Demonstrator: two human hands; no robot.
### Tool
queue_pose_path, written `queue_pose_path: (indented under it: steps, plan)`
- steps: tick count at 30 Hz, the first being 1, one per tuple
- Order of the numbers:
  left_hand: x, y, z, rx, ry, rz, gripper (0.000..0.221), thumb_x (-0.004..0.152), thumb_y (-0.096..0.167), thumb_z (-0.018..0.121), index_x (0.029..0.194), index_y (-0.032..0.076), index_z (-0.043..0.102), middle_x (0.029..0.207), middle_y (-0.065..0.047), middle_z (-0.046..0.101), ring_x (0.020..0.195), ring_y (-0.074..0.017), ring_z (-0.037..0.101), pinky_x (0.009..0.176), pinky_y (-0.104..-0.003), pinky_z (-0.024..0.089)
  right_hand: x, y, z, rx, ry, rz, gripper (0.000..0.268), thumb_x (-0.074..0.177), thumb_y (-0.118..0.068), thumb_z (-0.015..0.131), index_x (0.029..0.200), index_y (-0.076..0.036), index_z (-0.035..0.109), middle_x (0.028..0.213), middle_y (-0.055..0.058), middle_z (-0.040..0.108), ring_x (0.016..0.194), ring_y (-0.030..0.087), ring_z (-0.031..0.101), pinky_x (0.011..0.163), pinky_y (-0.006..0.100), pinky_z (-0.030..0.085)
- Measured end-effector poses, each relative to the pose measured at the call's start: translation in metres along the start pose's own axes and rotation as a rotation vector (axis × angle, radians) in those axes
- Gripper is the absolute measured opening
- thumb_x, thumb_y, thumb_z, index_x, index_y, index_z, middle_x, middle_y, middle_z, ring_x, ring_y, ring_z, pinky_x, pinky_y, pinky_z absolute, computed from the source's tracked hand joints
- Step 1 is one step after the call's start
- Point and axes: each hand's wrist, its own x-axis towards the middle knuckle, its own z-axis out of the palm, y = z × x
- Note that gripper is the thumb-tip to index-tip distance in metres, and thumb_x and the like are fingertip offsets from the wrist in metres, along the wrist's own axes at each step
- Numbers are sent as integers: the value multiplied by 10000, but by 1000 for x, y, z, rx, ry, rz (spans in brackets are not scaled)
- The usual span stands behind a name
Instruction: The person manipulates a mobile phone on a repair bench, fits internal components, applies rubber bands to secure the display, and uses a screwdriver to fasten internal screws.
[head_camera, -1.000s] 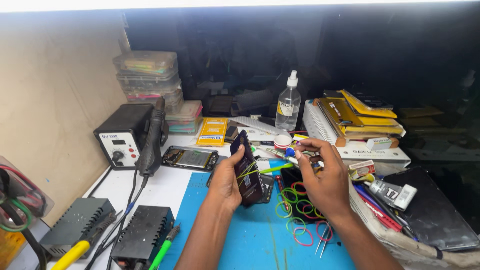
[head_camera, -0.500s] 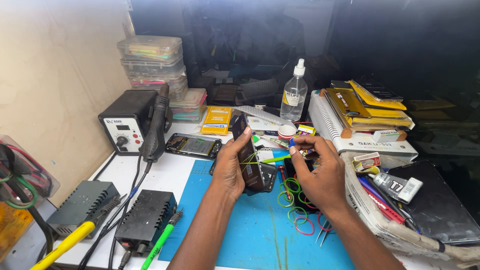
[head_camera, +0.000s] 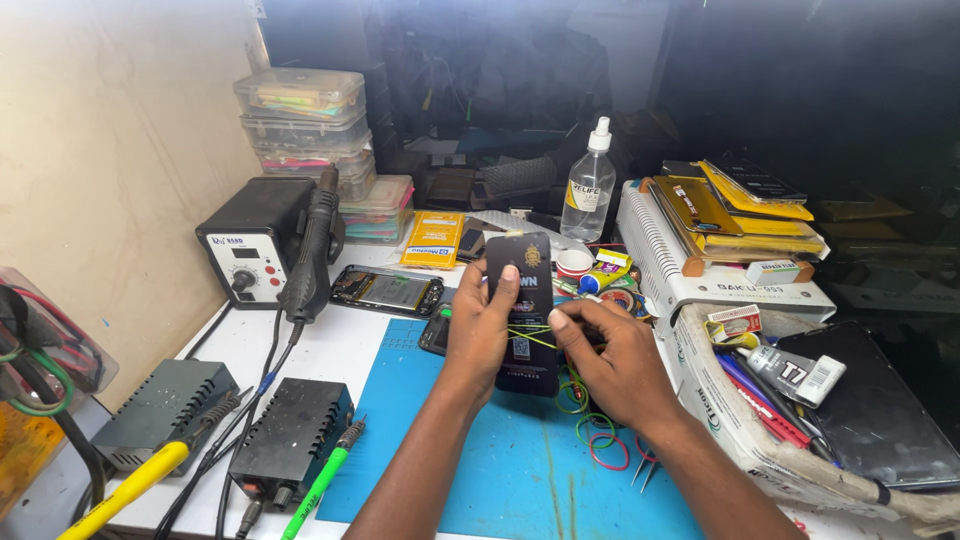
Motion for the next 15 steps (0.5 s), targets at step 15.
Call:
queue_pose_path:
  steps: [15]
  plan:
    - [-18,19,11,494,8,293,316,1082,249,454,1199,17,634,889,-91,789,813,-92,722,717,-268,571,11,40,4,521,-119,256,380,1039,-319,556,1013,9,747,869,44,746,758,66,636,694,243,513]
